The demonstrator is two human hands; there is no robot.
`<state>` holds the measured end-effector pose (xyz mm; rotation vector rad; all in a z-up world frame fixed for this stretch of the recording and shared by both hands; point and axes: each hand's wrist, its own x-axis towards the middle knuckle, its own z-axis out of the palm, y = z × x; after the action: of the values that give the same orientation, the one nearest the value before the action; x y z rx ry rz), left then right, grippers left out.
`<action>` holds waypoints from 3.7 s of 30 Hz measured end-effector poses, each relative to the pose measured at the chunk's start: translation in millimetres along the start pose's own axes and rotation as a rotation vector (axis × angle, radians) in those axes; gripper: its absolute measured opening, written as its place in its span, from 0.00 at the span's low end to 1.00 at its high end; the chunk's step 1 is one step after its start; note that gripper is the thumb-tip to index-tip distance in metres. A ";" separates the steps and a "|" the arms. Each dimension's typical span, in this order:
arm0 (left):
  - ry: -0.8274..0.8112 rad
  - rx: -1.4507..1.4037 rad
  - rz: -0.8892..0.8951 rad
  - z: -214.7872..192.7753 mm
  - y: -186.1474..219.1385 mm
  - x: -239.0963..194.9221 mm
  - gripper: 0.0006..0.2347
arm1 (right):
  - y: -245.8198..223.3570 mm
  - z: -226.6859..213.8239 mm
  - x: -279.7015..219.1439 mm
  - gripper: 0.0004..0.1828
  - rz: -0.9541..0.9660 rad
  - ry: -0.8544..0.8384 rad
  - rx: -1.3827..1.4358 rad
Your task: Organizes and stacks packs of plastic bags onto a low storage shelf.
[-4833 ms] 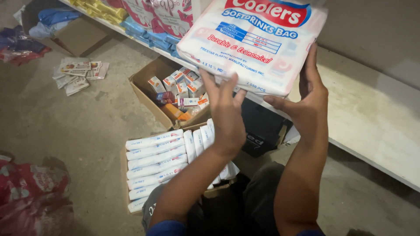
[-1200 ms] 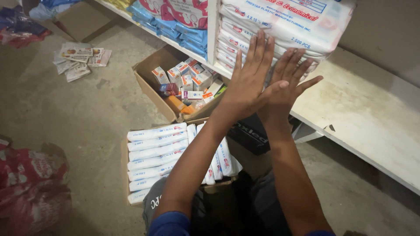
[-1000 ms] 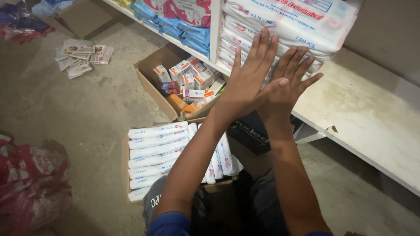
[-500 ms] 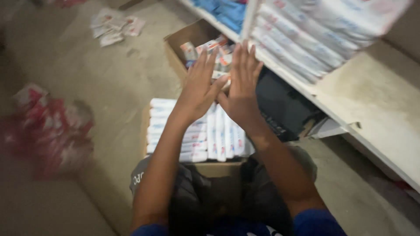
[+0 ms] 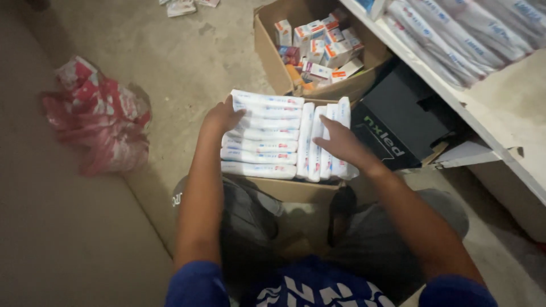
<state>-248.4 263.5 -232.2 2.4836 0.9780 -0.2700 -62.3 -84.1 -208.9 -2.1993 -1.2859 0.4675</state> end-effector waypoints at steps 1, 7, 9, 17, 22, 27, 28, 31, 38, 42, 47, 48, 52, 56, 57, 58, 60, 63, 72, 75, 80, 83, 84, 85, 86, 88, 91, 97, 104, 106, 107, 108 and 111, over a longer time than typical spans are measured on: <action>-0.029 0.040 -0.028 3.7 -7.2 -0.1 0.37 | 5.3 5.2 -4.1 0.44 0.067 -0.064 0.002; -0.104 0.269 -0.031 18.5 13.8 -10.3 0.35 | 1.2 -35.5 -14.0 0.33 0.343 -0.107 -0.161; -0.051 0.303 0.059 21.7 47.3 -18.7 0.35 | 9.9 -30.7 -9.0 0.36 0.396 -0.118 -0.181; -0.114 0.194 0.371 30.3 167.3 -78.3 0.30 | 25.0 -5.8 -1.9 0.41 0.601 -0.081 -0.101; -0.001 0.145 0.495 44.1 178.6 -80.5 0.26 | 21.6 1.9 -3.7 0.44 0.703 -0.070 -0.074; 0.042 0.123 0.479 44.3 188.7 -76.5 0.24 | 1.6 -6.2 3.6 0.46 0.683 -0.180 -0.160; 0.043 0.118 0.476 43.8 191.0 -76.7 0.24 | -5.2 -9.0 4.8 0.46 0.704 -0.223 -0.169; 0.018 0.099 0.473 40.3 202.5 -82.7 0.22 | -7.7 -9.1 1.9 0.45 0.715 -0.290 -0.203; 0.003 0.031 0.455 85.4 234.0 -66.3 0.18 | 29.2 11.0 -3.6 0.47 0.606 -0.230 -0.237; -0.029 -0.097 0.383 88.8 253.2 -60.6 0.23 | 30.6 11.9 -9.0 0.38 0.675 -0.156 -0.164; -0.024 -0.165 0.375 104.4 260.0 -43.0 0.27 | 25.7 11.5 -21.2 0.39 0.540 -0.074 -0.231; -0.033 -0.163 0.378 112.0 260.4 -38.6 0.26 | 27.0 11.7 -21.5 0.40 0.516 -0.045 -0.222; -0.021 -0.162 0.382 118.2 255.1 -33.7 0.24 | 20.9 9.1 -16.5 0.40 0.493 -0.054 -0.218; 0.020 -0.147 0.396 109.1 258.8 -38.9 0.25 | -9.1 -16.6 -14.1 0.46 0.608 -0.165 -0.082; 0.013 -0.140 0.382 105.5 260.8 -40.3 0.26 | -9.3 -17.1 -14.5 0.45 0.631 -0.181 -0.059; 0.007 -0.133 0.369 101.8 262.6 -41.5 0.27 | -9.6 -17.5 -14.8 0.45 0.654 -0.197 -0.035; 0.017 -0.136 0.385 110.7 261.6 -37.4 0.27 | -15.9 -22.5 -15.3 0.49 0.693 -0.215 -0.028; 0.124 -0.129 0.525 130.7 253.1 -27.9 0.25 | -6.1 -18.3 -19.3 0.52 0.639 -0.170 -0.075; 0.130 -0.236 0.535 57.9 274.8 -70.4 0.22 | -29.7 -58.6 -23.7 0.48 0.644 -0.117 -0.142; 0.029 -0.327 0.529 39.6 263.9 -81.9 0.19 | -28.4 -72.2 -25.4 0.38 0.524 -0.021 -0.204; -0.277 -0.323 0.576 3.7 248.0 -113.6 0.29 | -70.2 -117.0 -22.6 0.28 0.641 0.071 -0.005; -0.280 -0.332 0.813 33.3 240.0 -131.1 0.53 | -74.0 -129.4 -25.5 0.29 0.508 0.210 -0.063; -0.080 -0.408 0.908 36.4 243.4 -142.9 0.56 | -75.3 -132.7 -26.2 0.29 0.448 0.273 -0.066; 0.123 -0.484 0.998 40.2 246.8 -155.4 0.59 | -76.6 -135.8 -27.6 0.30 0.389 0.334 -0.071; 0.124 -0.483 0.997 40.8 249.6 -159.0 0.59 | -77.0 -137.5 -28.4 0.30 0.388 0.334 -0.071; 0.220 -0.489 0.837 41.0 255.0 -165.5 0.52 | -78.0 -141.1 -28.7 0.29 0.312 0.419 -0.056; 0.057 -0.469 0.681 37.0 253.8 -160.7 0.48 | -92.2 -146.3 -27.7 0.31 0.374 0.413 -0.061; 0.018 -0.753 0.464 -11.4 258.4 -144.8 0.40 | -50.9 -132.9 -20.1 0.25 0.080 0.426 0.614; 0.296 -0.885 0.519 -11.1 230.5 -106.5 0.28 | -48.3 -147.1 -15.4 0.16 0.197 0.388 0.871; 0.248 -1.074 0.481 -21.5 223.3 -99.6 0.21 | -34.1 -144.1 -16.1 0.21 0.304 0.254 0.897; 0.247 -1.071 0.483 -30.5 218.4 -97.3 0.21 | -31.5 -142.2 -15.6 0.21 0.303 0.256 0.900; 0.185 -1.240 0.476 -39.7 213.3 -95.3 0.20 | -29.3 -140.4 -15.1 0.24 0.348 0.189 0.839; 0.090 -1.498 0.493 -75.8 202.4 -104.5 0.19 | -42.9 -142.2 -15.8 0.33 0.425 0.057 0.757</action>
<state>-184.8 107.2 -61.5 1.2214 0.2710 0.5567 -22.1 -120.6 -69.8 -1.7819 -0.4638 0.8759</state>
